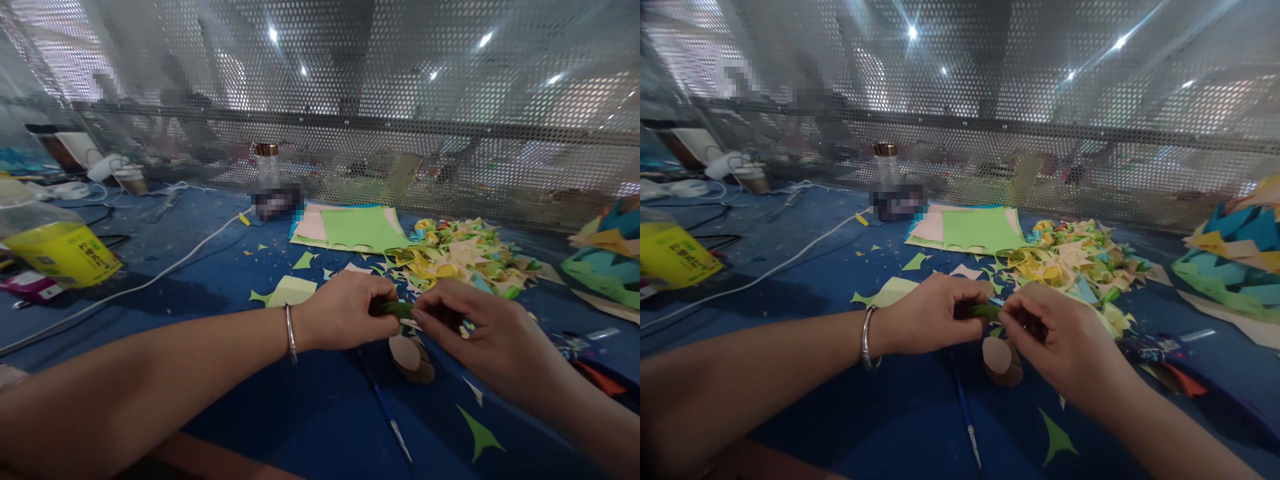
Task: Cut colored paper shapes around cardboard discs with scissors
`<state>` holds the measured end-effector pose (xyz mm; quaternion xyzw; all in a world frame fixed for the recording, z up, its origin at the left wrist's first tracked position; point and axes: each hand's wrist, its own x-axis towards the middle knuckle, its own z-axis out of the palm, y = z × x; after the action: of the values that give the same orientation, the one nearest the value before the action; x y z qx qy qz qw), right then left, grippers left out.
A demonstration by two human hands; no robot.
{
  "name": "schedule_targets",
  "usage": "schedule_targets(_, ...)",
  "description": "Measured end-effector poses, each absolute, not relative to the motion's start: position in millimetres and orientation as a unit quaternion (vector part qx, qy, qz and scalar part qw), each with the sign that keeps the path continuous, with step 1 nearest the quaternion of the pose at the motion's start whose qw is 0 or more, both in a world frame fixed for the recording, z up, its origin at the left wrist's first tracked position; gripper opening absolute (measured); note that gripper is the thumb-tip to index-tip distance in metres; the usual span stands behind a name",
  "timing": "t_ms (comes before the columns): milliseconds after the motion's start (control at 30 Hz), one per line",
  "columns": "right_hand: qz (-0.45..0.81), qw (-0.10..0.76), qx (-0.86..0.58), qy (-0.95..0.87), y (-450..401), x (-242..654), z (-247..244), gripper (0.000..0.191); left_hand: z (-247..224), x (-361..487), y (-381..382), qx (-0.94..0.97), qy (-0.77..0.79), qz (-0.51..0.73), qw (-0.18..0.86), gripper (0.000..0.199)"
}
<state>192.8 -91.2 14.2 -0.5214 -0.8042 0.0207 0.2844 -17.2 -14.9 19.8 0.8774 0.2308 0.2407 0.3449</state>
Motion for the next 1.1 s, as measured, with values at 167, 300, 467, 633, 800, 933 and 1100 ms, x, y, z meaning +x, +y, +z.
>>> schedule_targets(167,0.023,0.306,-0.507,-0.805,-91.5,188.3,13.6,0.016,19.3,-15.5,-18.5,0.864,0.236,0.271,0.353,0.014)
schedule_targets(300,0.019,0.309,-0.505,-0.806,-91.6,181.6,12.9,0.015,18.6,-15.0,-20.2,0.86,0.239,0.275,0.358,0.018)
schedule_targets(467,-0.012,0.339,-0.502,-0.796,-92.4,173.9,11.1,0.019,21.6,-15.3,-22.8,0.859,0.243,0.266,0.364,0.023)
schedule_targets(633,-0.027,0.314,-0.511,-0.799,-92.0,180.2,10.4,0.016,23.7,-16.9,-22.1,0.854,0.249,0.271,0.367,0.019)
schedule_targets(800,-0.016,0.303,-0.529,-0.792,-91.8,189.7,9.1,0.015,25.1,-19.4,-18.9,0.852,0.253,0.274,0.367,0.01)
schedule_targets(933,0.0,0.298,-0.536,-0.79,-90.1,190.5,7.0,0.013,25.2,-19.1,-18.4,0.852,0.259,0.285,0.356,0.009)
schedule_targets(1100,0.023,0.312,-0.532,-0.787,-88.2,182.6,9.1,0.015,18.7,-14.4,-19.3,0.835,0.207,0.304,0.409,0.029)
